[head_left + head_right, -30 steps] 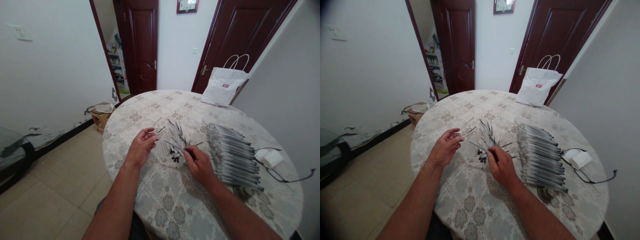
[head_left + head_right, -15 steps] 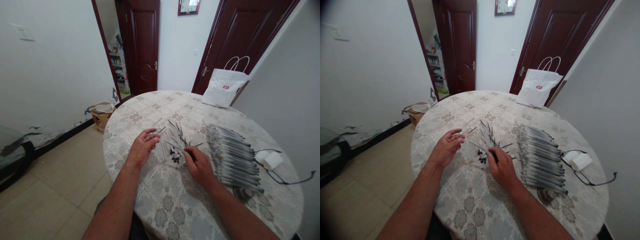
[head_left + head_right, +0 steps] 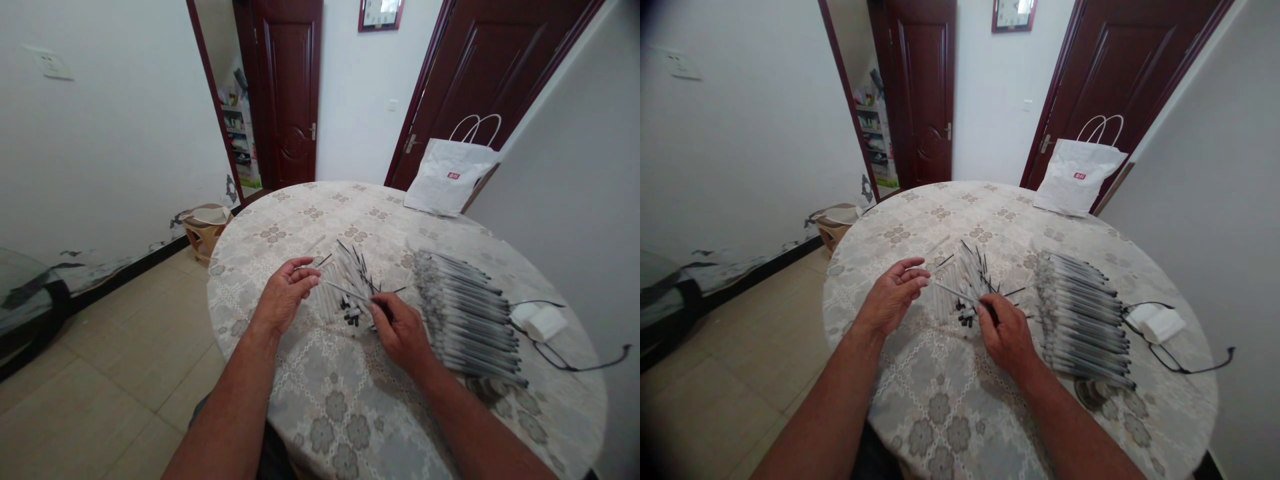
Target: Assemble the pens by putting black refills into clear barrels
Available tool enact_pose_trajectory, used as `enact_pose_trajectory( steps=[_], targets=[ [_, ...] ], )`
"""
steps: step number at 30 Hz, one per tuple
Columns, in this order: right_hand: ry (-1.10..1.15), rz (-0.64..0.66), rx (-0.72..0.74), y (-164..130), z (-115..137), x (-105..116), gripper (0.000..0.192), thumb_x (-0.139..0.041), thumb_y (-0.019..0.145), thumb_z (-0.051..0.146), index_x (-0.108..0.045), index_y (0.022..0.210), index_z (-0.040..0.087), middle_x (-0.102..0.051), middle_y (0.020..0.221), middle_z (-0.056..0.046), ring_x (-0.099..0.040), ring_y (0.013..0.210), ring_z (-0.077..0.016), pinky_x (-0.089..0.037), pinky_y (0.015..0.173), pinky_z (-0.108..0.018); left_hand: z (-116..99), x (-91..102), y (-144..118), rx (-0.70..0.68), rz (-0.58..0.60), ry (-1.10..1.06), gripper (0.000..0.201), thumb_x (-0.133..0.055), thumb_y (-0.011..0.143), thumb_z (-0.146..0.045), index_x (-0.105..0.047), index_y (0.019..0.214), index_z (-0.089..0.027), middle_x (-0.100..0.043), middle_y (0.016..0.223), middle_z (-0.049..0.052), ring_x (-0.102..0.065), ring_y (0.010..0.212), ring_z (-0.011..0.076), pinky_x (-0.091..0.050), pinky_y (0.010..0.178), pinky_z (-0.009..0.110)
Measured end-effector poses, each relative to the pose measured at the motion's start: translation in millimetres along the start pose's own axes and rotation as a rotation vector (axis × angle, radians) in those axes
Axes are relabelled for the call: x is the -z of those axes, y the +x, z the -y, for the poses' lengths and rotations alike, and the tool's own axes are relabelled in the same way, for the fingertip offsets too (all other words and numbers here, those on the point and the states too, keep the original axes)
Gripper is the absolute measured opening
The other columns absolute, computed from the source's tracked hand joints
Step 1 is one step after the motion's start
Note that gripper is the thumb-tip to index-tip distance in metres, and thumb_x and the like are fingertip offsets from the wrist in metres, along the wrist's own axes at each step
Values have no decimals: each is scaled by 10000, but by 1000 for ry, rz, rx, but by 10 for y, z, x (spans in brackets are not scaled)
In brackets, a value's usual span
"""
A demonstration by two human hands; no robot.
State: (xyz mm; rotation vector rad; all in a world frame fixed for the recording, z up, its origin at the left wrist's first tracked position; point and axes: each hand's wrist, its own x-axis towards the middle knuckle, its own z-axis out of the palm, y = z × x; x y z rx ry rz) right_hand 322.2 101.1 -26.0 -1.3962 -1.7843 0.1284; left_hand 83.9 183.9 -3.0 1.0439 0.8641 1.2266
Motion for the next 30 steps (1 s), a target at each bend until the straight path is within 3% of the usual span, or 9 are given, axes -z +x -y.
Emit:
enact_pose_trajectory(
  steps=[8,16,24,27,30],
  targets=[
    [-2,8,54,2,-7,-13,135,-545,979,279,-635,1026,190,-695,835,-41,-656,739,-171,-485,702,-265,-14,6,1,7,14,22,516,-830,702,-230,-669,1191,-190,-758,986,82,-614,736,120,-381,603,222],
    [-64,-8,163,-28,3,-124,127,-538,987,250,-617,1069,194,-707,886,-57,-679,768,-184,-519,709,-284,87,-129,-16,71,-29,-152,377,-827,755,-328,-704,1070,-159,-763,1070,120,-679,797,137,-474,619,214],
    [-173,-28,328,-29,-10,-174,217,-507,1001,196,-629,1178,163,-751,1007,-117,-708,906,-219,-553,845,-333,189,-190,-15,62,-39,-167,292,-782,809,-341,-723,1020,-148,-765,1058,128,-727,869,193,-606,761,320],
    [-104,-25,293,-30,24,-150,225,-500,999,210,-646,1164,166,-758,1004,-117,-715,893,-215,-554,837,-328,198,-208,-20,50,-46,-146,279,-768,818,-340,-723,1013,-145,-766,1026,122,-730,872,199,-616,780,335],
    [45,47,112,-27,64,-92,210,-514,991,256,-666,1119,187,-754,955,-79,-708,836,-193,-542,779,-299,194,-226,-33,39,-35,-124,272,-754,830,-347,-721,1011,-146,-763,1025,115,-729,874,194,-618,794,334]
  ],
)
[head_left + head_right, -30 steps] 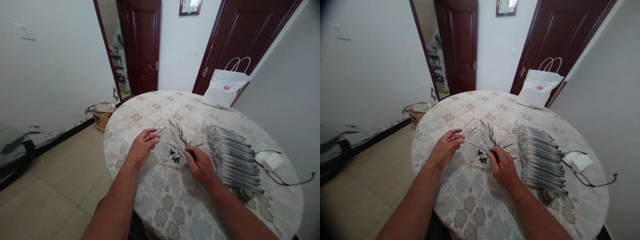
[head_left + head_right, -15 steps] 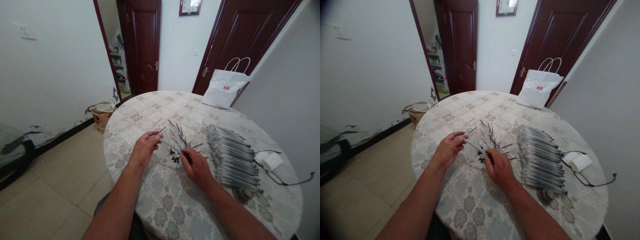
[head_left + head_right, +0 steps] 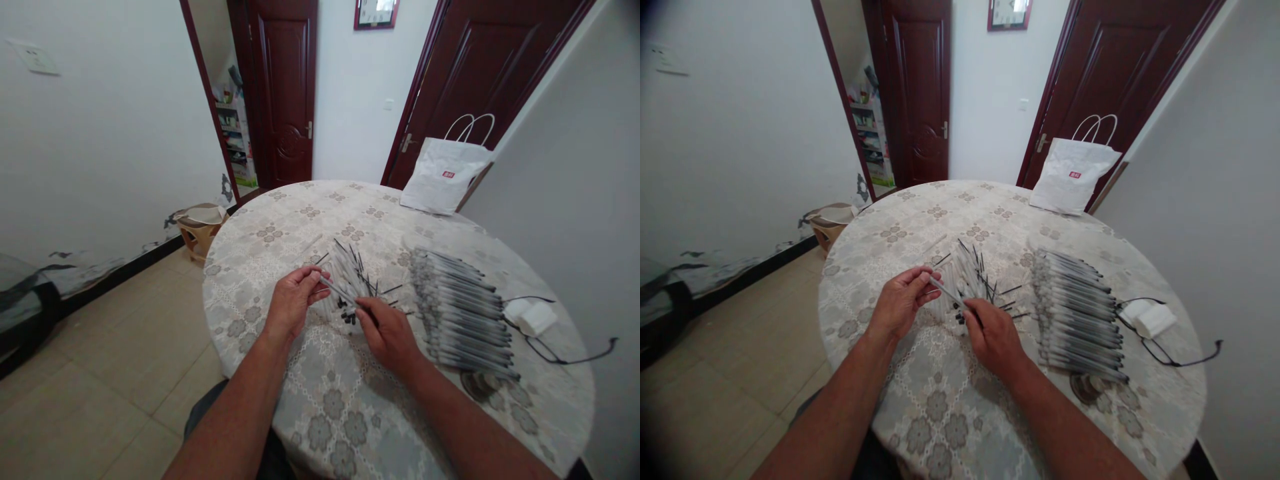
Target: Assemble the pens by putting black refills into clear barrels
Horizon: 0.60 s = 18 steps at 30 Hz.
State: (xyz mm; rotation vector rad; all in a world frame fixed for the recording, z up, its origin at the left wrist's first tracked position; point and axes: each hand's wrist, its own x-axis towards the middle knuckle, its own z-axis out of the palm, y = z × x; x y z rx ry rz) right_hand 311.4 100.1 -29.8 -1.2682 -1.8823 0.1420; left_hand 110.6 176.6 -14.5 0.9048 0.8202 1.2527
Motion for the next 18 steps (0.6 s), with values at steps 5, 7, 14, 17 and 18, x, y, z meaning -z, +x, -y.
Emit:
enact_pose_trajectory(
  steps=[5,7,14,17,18],
  targets=[
    [353,124,-361,19,11,30,222,-560,963,388,-679,967,201,-629,688,12,-577,602,-142,-441,557,-241,-19,-18,-17,3,12,59,289,-763,817,-359,-721,1005,-144,-758,1038,121,-728,883,196,-617,828,352],
    [546,153,-515,30,2,-7,247,-584,932,433,-653,949,197,-572,632,39,-499,512,-119,-379,475,-224,-21,-23,-14,5,10,65,302,-765,813,-364,-716,1013,-143,-758,1048,129,-731,889,201,-616,839,363],
    [685,272,-556,116,11,17,231,-541,949,403,-624,1000,194,-640,688,35,-530,521,-103,-408,516,-212,-45,-19,19,5,-8,117,342,-753,825,-385,-682,1068,-156,-758,1077,134,-730,1002,246,-618,858,394],
    [366,231,-334,168,49,147,186,-528,985,301,-650,1087,203,-701,780,12,-628,691,-124,-448,679,-237,-30,-22,24,5,77,198,381,-777,804,-403,-696,1089,-164,-760,1077,121,-736,939,238,-621,846,408],
    [253,219,-274,179,65,191,174,-532,990,277,-654,1094,209,-707,808,8,-639,733,-130,-442,710,-243,-16,-28,18,14,120,234,382,-789,793,-409,-705,1074,-165,-765,1045,114,-740,910,240,-621,839,412]
  ],
)
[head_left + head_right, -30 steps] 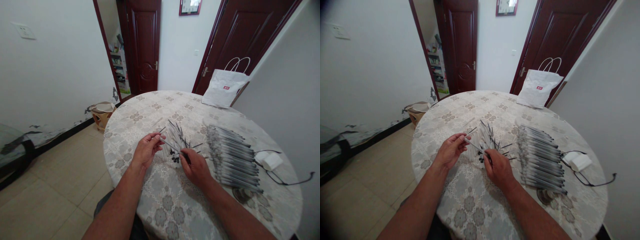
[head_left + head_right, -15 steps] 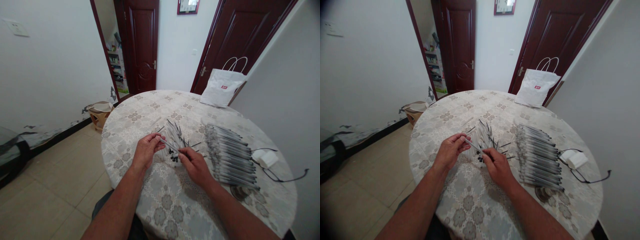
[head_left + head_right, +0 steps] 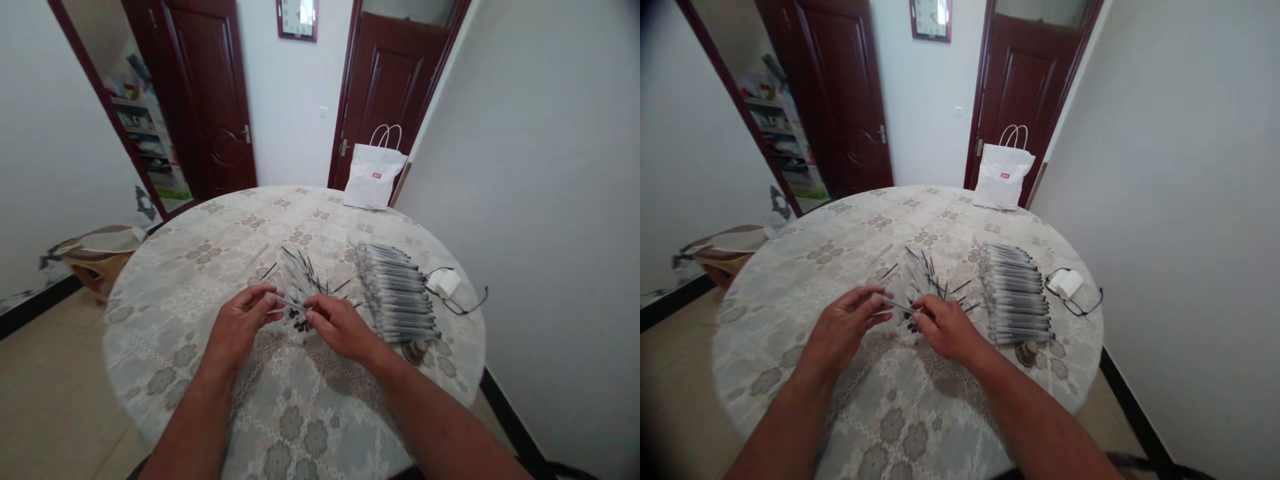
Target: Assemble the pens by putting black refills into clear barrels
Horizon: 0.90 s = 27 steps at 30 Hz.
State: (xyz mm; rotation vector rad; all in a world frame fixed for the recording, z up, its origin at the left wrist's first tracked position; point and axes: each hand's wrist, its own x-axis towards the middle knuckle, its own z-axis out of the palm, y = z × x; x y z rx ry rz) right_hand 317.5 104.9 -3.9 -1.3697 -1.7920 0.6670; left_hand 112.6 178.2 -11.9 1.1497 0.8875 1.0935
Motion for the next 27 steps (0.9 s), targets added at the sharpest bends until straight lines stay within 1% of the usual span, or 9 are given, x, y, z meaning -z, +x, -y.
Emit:
enact_pose_trajectory(
  steps=[3,7,10,12,16,18,19,22,27],
  targets=[
    [-307,-14,90,-23,72,105,127,-552,994,250,-654,1054,205,-700,883,-20,-634,819,-156,-431,755,-265,48,-39,-26,34,120,134,385,-804,772,-440,-731,1042,-174,-777,927,94,-747,834,251,-616,818,412],
    [-620,45,168,-54,149,311,53,-611,963,226,-649,973,190,-666,939,-60,-589,922,-198,-432,806,-298,89,-76,-28,38,181,285,388,-805,753,-478,-757,1008,-190,-782,901,91,-748,828,273,-608,796,410],
    [-708,22,173,-44,155,634,47,-614,960,200,-657,945,190,-641,952,-66,-570,943,-202,-436,839,-307,87,-90,-4,23,146,300,385,-793,750,-503,-758,969,-188,-784,904,97,-744,818,273,-608,762,399],
    [-734,-60,166,-8,82,934,77,-589,971,188,-666,963,194,-634,952,-66,-568,947,-202,-437,871,-317,88,-94,11,-11,66,335,381,-762,768,-523,-745,947,-186,-783,884,91,-738,769,257,-604,728,381],
    [-852,-302,19,124,-248,1549,131,-557,969,186,-670,1035,181,-644,1000,-92,-576,972,-221,-439,919,-335,140,-84,34,-146,-109,528,351,-666,839,-526,-710,967,-203,-777,863,68,-740,772,248,-583,694,339],
    [-941,-340,-113,197,-430,1759,178,-542,968,186,-678,1080,164,-655,1056,-117,-581,1011,-230,-430,944,-331,184,-74,44,-225,-162,649,315,-632,865,-504,-704,980,-220,-775,853,53,-747,801,246,-570,733,330],
    [-987,-310,-191,231,-509,1829,199,-533,971,193,-687,1092,163,-662,1077,-125,-584,1027,-235,-428,943,-330,206,-69,48,-257,-183,703,296,-623,873,-491,-702,982,-227,-774,844,44,-749,804,242,-563,759,327],
    [-1055,-192,-365,321,-688,1925,248,-522,975,217,-716,1122,173,-681,1120,-140,-589,1075,-249,-432,920,-324,260,-60,62,-313,-228,792,270,-603,890,-470,-692,994,-237,-773,848,32,-752,800,235,-545,798,321],
    [-1055,-138,-429,430,-854,1918,292,-515,966,223,-741,1148,183,-698,1154,-158,-598,1102,-260,-434,919,-334,310,-51,86,-338,-263,834,275,-588,901,-471,-685,1015,-240,-781,875,32,-756,794,241,-544,789,325]
  ],
)
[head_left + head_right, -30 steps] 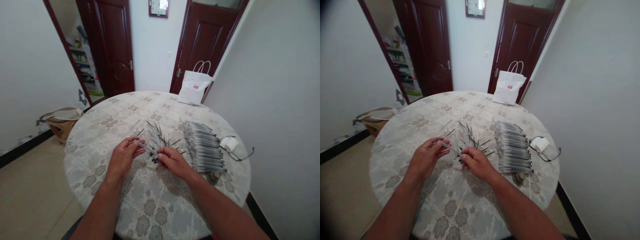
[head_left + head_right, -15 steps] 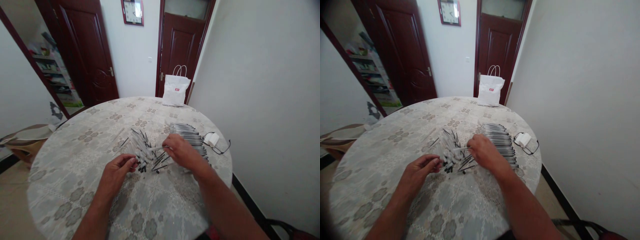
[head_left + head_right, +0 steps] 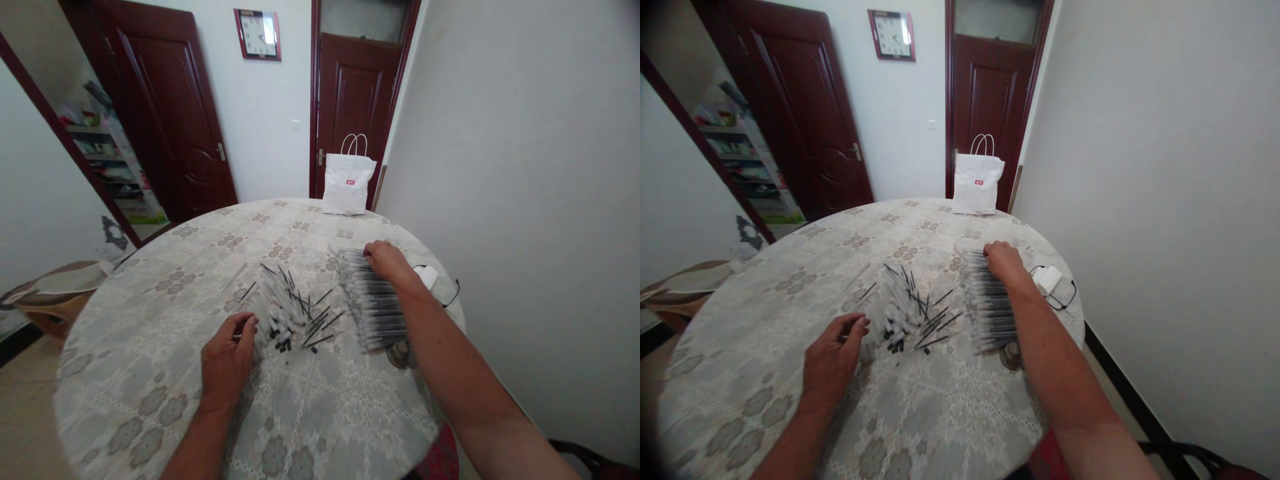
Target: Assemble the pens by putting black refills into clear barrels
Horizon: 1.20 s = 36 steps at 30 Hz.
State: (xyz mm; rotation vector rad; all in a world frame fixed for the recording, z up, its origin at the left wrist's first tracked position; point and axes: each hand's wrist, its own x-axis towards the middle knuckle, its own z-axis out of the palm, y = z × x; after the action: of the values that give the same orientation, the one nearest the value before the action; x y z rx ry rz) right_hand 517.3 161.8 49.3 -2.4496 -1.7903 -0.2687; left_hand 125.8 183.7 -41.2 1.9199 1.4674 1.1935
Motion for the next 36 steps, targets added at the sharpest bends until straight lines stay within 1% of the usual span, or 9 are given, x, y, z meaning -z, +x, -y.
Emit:
enact_pose_trajectory(
  steps=[5,9,13,15,17,22,26,31,36],
  targets=[
    [-5,31,-2,48,-3,-70,345,-488,953,151,-738,1184,208,-711,1188,-148,-613,1115,-261,-437,922,-342,6,-3,17,-41,-18,38,276,-570,920,-474,-685,1027,-247,-784,936,40,-753,795,239,-547,809,333],
    [1,37,6,-15,-11,-71,414,-461,934,78,-715,1228,220,-712,1208,-132,-621,1122,-256,-435,945,-346,-6,32,27,-13,-28,13,283,-578,920,-475,-687,1037,-241,-777,927,40,-747,786,232,-544,801,335],
    [45,-90,35,-178,66,-10,425,-453,924,54,-691,1254,176,-661,1293,-155,-590,1181,-270,-419,1008,-356,-12,84,52,69,-35,-87,273,-605,900,-453,-692,1021,-224,-764,893,42,-741,807,225,-547,776,324],
    [124,-190,112,-287,201,31,372,-465,943,85,-690,1231,153,-668,1268,-158,-595,1174,-262,-415,1032,-349,-11,101,71,120,-54,-155,287,-619,884,-463,-692,1007,-214,-760,902,53,-735,808,227,-550,731,317],
    [228,-214,224,-411,421,60,324,-470,978,141,-679,1225,154,-697,1212,-139,-621,1136,-240,-426,1021,-332,-7,105,89,159,-74,-216,291,-625,874,-462,-691,995,-206,-758,917,64,-727,799,222,-548,693,307],
    [285,7,379,-741,1158,-27,202,-541,991,266,-698,1101,205,-749,1023,-99,-681,951,-220,-464,830,-292,3,92,106,195,-60,-306,286,-633,863,-447,-693,982,-193,-755,924,78,-716,776,207,-533,639,282],
    [187,62,329,-906,1600,-263,224,-551,990,351,-665,1107,197,-717,1054,-120,-670,960,-233,-457,795,-297,-22,103,96,236,-52,-380,310,-646,843,-453,-692,979,-177,-752,911,86,-709,740,205,-508,548,257],
    [207,51,270,-909,1810,-563,304,-522,1004,414,-623,1203,209,-682,1130,-112,-645,1041,-242,-455,844,-306,-73,122,80,248,-20,-425,298,-643,842,-438,-692,969,-172,-749,884,74,-704,716,195,-507,520,249],
    [264,18,282,-854,1832,-725,229,-521,984,280,-648,1151,190,-699,1094,-108,-643,1033,-232,-442,874,-296,-96,144,82,263,-6,-454,284,-646,838,-425,-691,966,-176,-750,873,71,-696,701,187,-496,512,243]
  ],
)
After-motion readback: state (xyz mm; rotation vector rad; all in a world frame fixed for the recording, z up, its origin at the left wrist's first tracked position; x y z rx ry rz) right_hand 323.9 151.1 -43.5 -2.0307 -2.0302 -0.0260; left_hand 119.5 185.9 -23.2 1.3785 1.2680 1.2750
